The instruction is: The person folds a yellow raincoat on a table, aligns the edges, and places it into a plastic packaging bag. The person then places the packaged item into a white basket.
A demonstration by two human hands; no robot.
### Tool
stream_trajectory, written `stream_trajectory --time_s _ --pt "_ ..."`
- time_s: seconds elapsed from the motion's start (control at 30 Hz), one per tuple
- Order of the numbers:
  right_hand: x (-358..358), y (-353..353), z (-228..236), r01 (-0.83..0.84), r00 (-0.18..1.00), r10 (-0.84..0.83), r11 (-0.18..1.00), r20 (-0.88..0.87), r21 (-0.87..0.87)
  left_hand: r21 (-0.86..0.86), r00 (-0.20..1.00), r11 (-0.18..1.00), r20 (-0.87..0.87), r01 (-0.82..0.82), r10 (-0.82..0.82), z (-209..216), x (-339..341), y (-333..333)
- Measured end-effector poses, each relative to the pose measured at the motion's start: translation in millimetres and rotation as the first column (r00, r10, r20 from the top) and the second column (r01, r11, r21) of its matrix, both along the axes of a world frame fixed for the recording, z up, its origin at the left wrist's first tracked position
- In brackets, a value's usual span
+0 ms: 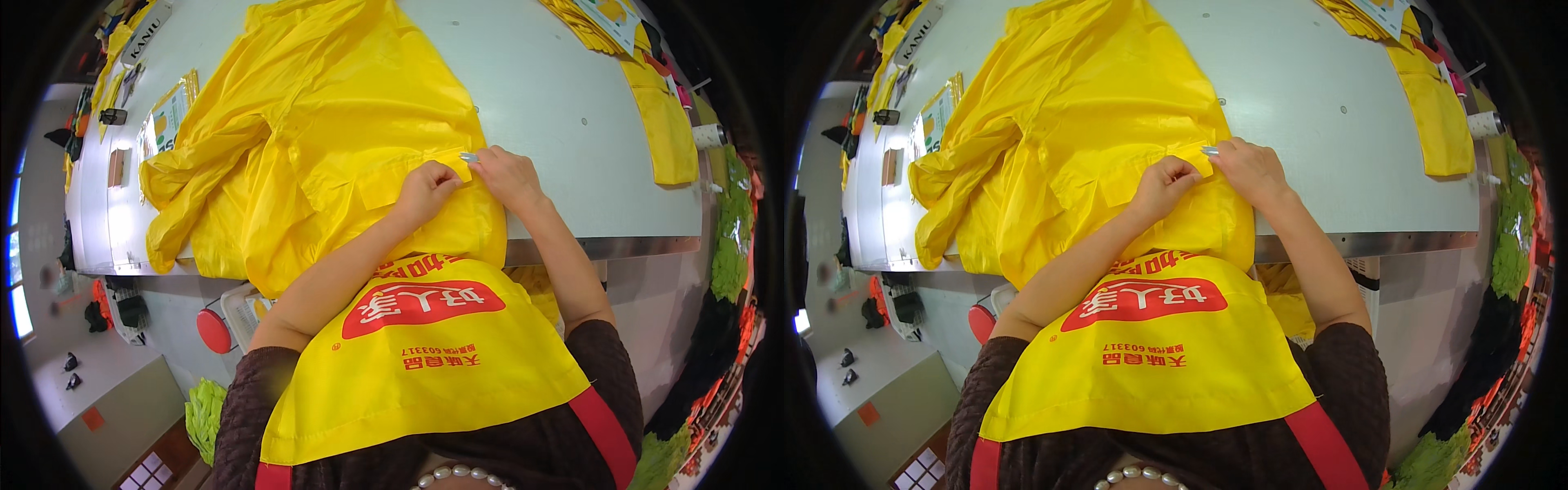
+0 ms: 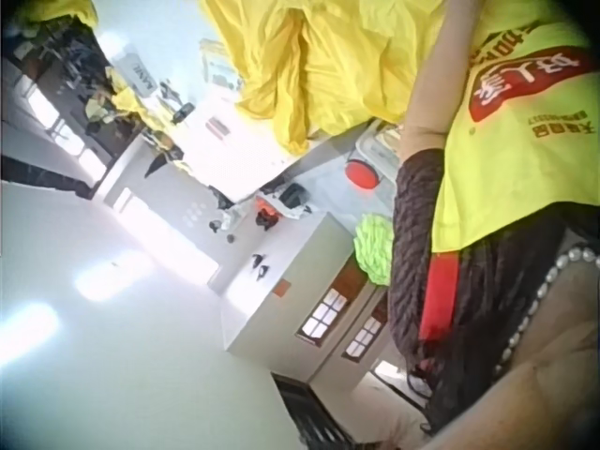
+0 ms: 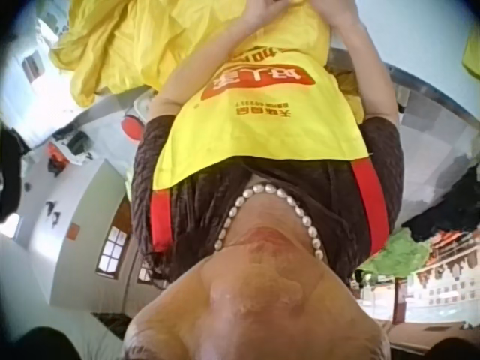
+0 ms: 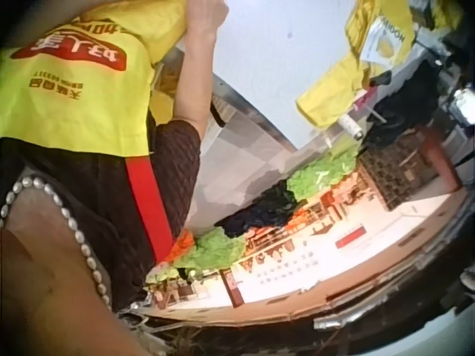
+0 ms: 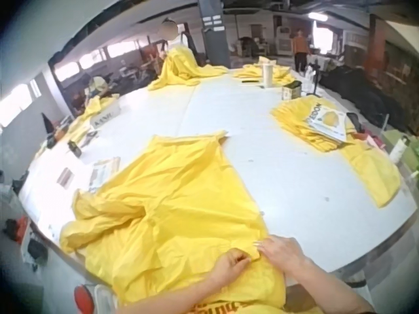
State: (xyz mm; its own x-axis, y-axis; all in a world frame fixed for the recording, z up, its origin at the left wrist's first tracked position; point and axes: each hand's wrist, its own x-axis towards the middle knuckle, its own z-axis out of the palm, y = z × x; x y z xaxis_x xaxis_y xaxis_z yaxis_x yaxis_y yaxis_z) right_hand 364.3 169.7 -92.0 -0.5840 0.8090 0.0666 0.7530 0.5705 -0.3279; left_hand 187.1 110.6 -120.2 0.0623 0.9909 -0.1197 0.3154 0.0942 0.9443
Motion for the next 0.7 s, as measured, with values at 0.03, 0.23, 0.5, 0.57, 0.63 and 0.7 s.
stream_trajectory --time_s 0.03,0.23,0.5,0.57,0.63,0.7 --pt "3 -1 -1 0.008 1.000 -0.008 1.000 0.013 0.014 0.008 0.999 1.000 -0.019 0.029 -0.029 3 3 -3" --pt "11 2 -8 -0.076 0.990 0.083 0.995 -0.111 0.061 -0.074 0.980 0.991 -0.159 0.108 -0.119 5 3 -15" --pt "16 -1 -3 -0.022 0.995 0.024 1.000 -0.097 0.015 -0.064 0.993 0.991 -0.021 -0.119 0.118 0 -6 7" --pt "17 0 -5 -0.006 0.994 0.006 1.000 -0.110 -0.003 -0.038 0.993 0.993 -0.051 -0.109 0.107 1 -6 9" --pt "20 1 -7 -0.001 0.993 -0.002 1.000 -0.119 -0.031 -0.028 0.992 0.996 -0.086 -0.090 0.088 3 -2 12" --pt "24 0 -9 0.021 0.986 -0.028 0.999 -0.166 -0.045 -0.009 0.983 0.992 -0.135 -0.123 0.121 9 4 14"
